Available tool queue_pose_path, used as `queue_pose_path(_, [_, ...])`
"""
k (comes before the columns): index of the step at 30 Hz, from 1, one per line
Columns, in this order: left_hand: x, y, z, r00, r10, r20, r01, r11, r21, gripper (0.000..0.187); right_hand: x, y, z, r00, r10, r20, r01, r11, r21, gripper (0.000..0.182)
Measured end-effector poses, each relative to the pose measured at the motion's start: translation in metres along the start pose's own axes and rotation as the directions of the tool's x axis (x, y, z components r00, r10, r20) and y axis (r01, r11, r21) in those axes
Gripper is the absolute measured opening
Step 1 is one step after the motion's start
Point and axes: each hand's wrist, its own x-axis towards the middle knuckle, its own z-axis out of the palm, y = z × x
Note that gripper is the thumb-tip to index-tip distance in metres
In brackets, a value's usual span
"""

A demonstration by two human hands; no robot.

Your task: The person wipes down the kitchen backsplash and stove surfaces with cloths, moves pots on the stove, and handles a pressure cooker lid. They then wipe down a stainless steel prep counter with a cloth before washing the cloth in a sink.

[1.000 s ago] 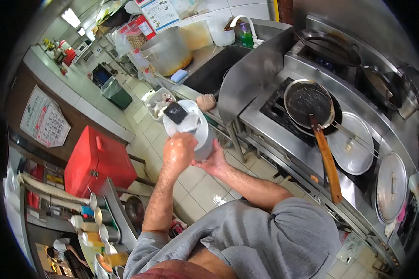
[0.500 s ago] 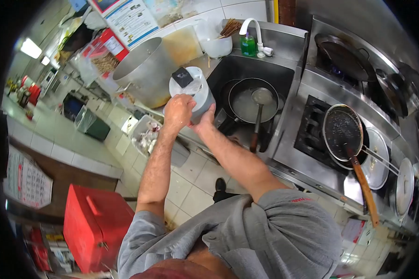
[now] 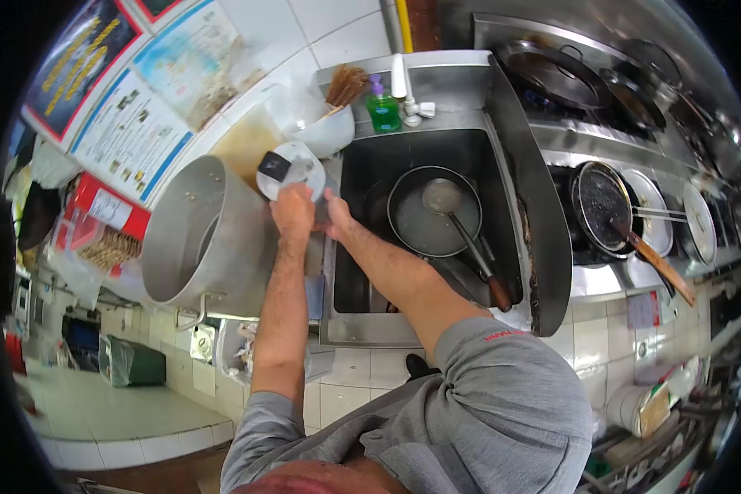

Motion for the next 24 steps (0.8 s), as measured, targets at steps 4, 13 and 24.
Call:
queue_pose_path(4, [0.027,-0.025,0.029,0.974,-0.125,-0.189,0.134,0.990,0.036,0.024,-0.071,-0.057,0.015,0.997,-0.075,0.034,0.080,0.789,-0.609,0.061])
queue_pose_path(13, [0.025,0.079,0.089,0.963,0.128,-0.238,-0.242,0.800,-0.549,0.037,-0.365,-0.066,-0.126,0.983,-0.143,-0.111,-0.178,-0.657,-0.733,0.073])
queue_pose_path(24, [-0.106,0.208,0.027,0.653,0.608,0.451,0.679,-0.205,-0.705,0.046,-0.389,-0.111,-0.106,0.636,-0.723,0.270,0.317,-0.074,-0.945,0.030])
